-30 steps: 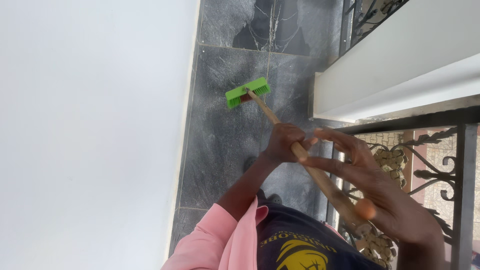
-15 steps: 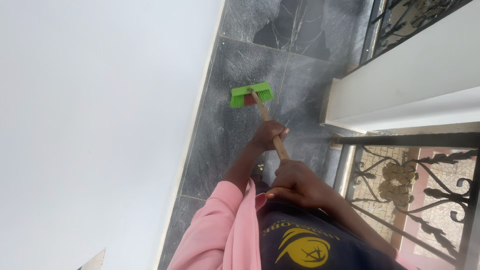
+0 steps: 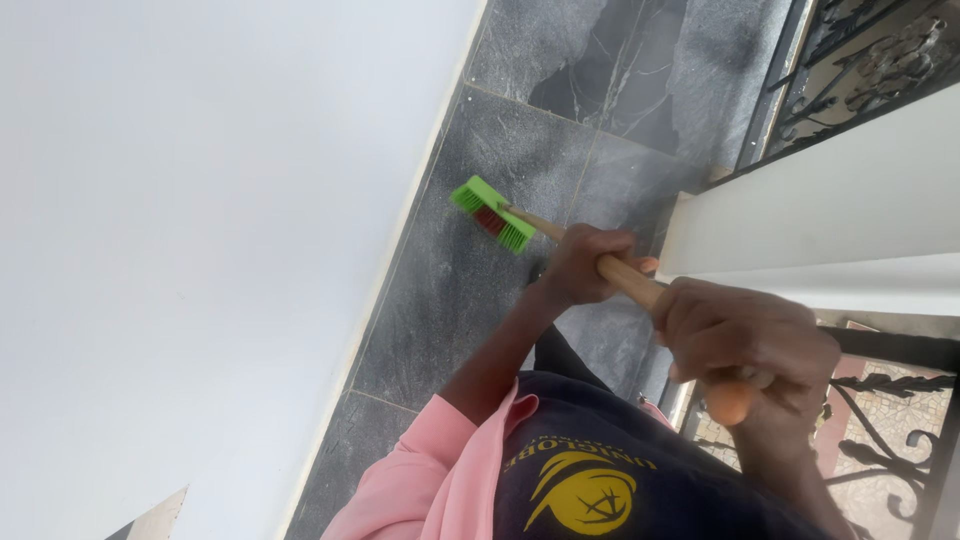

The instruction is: The person sweeps a balcony floor using a broom, pushing the bristles across the tiled surface to gather debris near a metal railing and a glass door.

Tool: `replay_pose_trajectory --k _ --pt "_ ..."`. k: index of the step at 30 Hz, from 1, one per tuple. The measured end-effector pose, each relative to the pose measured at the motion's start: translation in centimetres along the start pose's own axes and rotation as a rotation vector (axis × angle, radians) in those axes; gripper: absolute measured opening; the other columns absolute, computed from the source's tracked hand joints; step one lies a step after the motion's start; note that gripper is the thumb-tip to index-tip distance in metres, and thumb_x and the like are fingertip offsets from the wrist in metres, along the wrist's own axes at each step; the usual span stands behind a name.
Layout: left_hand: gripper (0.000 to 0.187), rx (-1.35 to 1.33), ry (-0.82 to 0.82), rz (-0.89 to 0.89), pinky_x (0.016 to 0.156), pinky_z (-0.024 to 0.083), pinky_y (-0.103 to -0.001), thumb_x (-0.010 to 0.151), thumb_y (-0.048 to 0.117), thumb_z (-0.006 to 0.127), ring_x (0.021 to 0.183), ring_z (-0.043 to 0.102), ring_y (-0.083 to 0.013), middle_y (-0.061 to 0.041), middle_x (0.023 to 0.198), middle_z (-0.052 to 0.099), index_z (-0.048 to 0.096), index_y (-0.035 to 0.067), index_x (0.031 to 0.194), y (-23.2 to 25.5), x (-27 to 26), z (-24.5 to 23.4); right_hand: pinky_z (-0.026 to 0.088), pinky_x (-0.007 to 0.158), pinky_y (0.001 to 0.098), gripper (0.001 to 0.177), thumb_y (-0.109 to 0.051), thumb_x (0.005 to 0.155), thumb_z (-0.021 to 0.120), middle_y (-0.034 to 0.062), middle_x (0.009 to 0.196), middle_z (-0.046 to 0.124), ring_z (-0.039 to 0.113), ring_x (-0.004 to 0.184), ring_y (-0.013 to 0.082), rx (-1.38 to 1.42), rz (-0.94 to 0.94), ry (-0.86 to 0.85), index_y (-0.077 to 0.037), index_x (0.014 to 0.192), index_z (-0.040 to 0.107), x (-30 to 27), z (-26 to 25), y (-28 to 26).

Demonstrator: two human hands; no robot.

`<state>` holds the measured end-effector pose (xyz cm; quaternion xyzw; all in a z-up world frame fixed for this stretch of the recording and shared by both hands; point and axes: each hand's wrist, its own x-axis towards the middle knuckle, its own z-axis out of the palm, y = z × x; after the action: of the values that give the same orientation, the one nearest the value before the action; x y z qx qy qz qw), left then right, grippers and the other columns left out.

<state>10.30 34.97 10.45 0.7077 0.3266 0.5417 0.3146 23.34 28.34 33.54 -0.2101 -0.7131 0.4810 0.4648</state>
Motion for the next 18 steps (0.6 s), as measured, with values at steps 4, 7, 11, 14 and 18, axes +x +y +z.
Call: replay_pose_trajectory --k 4,7,11,14,18 --pt "0.027 -0.102 0.047 -0.167 0.048 0.041 -0.034 0.085 0.017 0.075 0.048 0.055 -0.0154 -0.005 0.056 0.054 0.053 0.007 0.072 0.4 -1.8 -1.8 0.042 0.051 0.0283 0.045 -0.043 0.098 0.073 0.0053 0.065 0.063 0.054 0.050 0.0096 0.332 0.094 -0.126 -0.001 0.085 0.063 4.7 -3.0 5.0" --pt "0.028 0.063 0.255 -0.368 0.046 0.042 -0.035 0.090 0.012 0.072 0.046 0.056 -0.0144 -0.007 0.055 0.055 0.054 0.007 0.069 -2.4 -4.3 -2.2 0.039 0.056 0.0265 0.046 -0.042 0.107 0.067 0.0019 0.067 0.057 0.047 0.055 0.0080 0.349 0.296 -0.020 -0.003 0.082 0.064 5.4 -1.2 10.4" --pt "0.025 0.180 0.313 -0.431 0.049 0.045 -0.037 0.091 0.011 0.068 0.048 0.059 -0.0158 -0.010 0.058 0.057 0.055 0.006 0.070 -7.0 -6.7 -3.7 0.038 0.054 0.0234 0.046 -0.042 0.106 0.061 -0.0018 0.065 0.054 0.045 0.056 0.0051 0.194 0.469 -0.009 -0.005 0.078 0.062 6.6 0.4 14.5" --pt "0.031 0.218 0.241 -0.445 0.048 0.044 -0.038 0.092 0.013 0.069 0.046 0.057 -0.0192 -0.010 0.056 0.056 0.051 0.005 0.068 -10.5 -4.8 -4.2 0.038 0.056 0.0220 0.038 -0.040 0.107 0.060 -0.0024 0.072 0.055 0.044 0.062 0.0037 0.170 0.436 0.046 -0.006 0.090 0.062 8.2 -0.4 15.0" --pt "0.032 0.219 0.210 -0.330 0.050 0.043 -0.039 0.093 0.018 0.069 0.049 0.058 -0.0220 -0.009 0.059 0.056 0.048 0.006 0.072 -14.5 2.1 -3.0 0.039 0.061 0.0217 0.032 -0.035 0.112 0.062 -0.0036 0.074 0.055 0.047 0.063 0.0036 -0.028 0.334 0.161 -0.006 0.098 0.064 10.4 -2.2 14.2"
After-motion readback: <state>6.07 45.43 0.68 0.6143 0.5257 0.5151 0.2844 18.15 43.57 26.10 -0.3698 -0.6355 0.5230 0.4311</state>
